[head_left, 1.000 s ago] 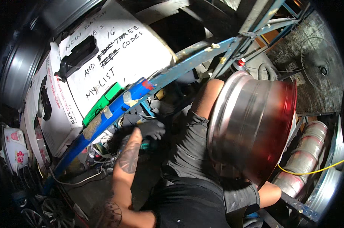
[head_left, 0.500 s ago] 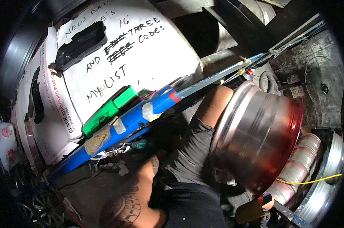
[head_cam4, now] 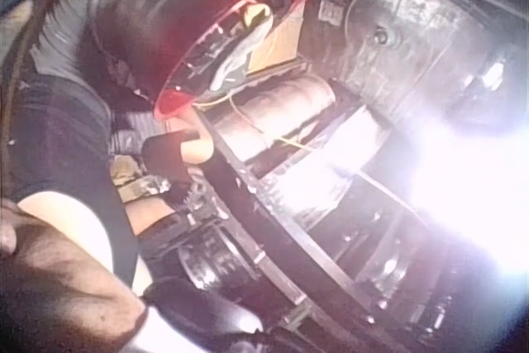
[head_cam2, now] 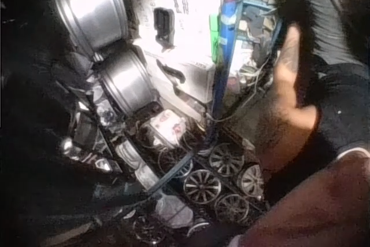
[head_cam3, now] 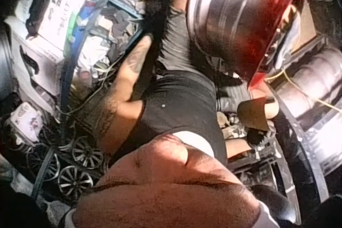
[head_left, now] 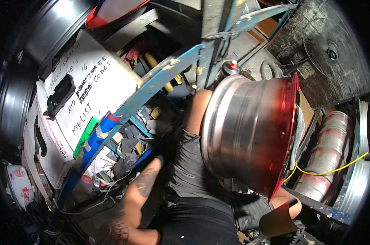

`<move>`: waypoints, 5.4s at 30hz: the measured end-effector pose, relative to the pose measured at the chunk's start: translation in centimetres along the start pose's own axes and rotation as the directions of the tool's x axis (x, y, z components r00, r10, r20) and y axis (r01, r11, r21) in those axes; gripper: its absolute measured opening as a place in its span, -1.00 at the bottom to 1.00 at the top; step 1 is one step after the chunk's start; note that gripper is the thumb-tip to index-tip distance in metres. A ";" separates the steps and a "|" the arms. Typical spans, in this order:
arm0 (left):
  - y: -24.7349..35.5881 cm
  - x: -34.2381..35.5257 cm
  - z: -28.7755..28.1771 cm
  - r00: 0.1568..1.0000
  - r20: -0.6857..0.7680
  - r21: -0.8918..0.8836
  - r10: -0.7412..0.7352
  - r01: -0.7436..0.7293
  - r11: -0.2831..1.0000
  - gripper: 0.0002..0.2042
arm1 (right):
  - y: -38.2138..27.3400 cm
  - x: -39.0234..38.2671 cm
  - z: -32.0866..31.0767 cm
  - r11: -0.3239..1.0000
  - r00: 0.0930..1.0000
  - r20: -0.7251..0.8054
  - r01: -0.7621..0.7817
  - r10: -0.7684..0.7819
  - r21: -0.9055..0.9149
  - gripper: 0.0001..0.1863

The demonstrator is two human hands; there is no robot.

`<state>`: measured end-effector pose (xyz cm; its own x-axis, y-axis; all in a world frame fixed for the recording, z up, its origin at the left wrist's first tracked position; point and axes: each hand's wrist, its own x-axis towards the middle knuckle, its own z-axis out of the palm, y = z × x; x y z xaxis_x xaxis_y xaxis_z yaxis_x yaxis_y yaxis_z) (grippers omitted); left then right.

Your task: Applying repair material and cleaning a car rim in a storage area.

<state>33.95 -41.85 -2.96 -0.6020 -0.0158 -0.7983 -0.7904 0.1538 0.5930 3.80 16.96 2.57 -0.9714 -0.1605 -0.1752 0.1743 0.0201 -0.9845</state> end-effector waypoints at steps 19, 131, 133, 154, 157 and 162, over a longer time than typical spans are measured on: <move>30.7 7.0 16.1 0.384 0.853 0.191 0.354 -0.860 0.474 -0.21 | 0.7 -6.6 0.0 0.766 0.816 -0.541 0.477 -0.204 0.431 -0.68; 26.1 15.6 32.7 0.601 0.642 -0.118 0.475 -0.535 0.837 -0.87 | -0.6 -15.3 6.1 0.937 0.780 -0.575 -0.343 0.245 -0.066 -0.65; 25.3 16.7 32.5 0.614 0.639 -0.256 0.463 -0.398 0.881 -0.82 | 0.4 -15.7 6.3 0.952 0.805 -0.529 -0.305 0.269 0.021 -0.64; 28.5 15.6 32.1 0.353 0.638 -0.175 0.685 -0.799 0.575 -0.40 | 1.7 -17.7 6.9 0.912 0.820 -0.520 -0.374 0.241 -0.168 -0.74; 29.7 15.1 32.7 0.291 0.790 -0.068 0.539 -0.833 0.549 -0.80 | -0.5 -17.3 6.1 0.807 0.890 -0.250 -0.453 0.382 -0.379 -0.66; 28.9 15.3 33.1 0.349 0.732 -0.130 0.585 -0.772 0.622 -0.81 | -4.7 -14.1 6.1 0.401 0.865 -0.300 -0.461 0.402 -0.791 -0.61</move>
<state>5.62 -4.96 -1.53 -0.5899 0.8075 -0.0084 -0.0419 -0.0202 0.9989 17.67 13.14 9.71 -0.8184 0.1658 -0.5502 0.3903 0.8631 -0.3205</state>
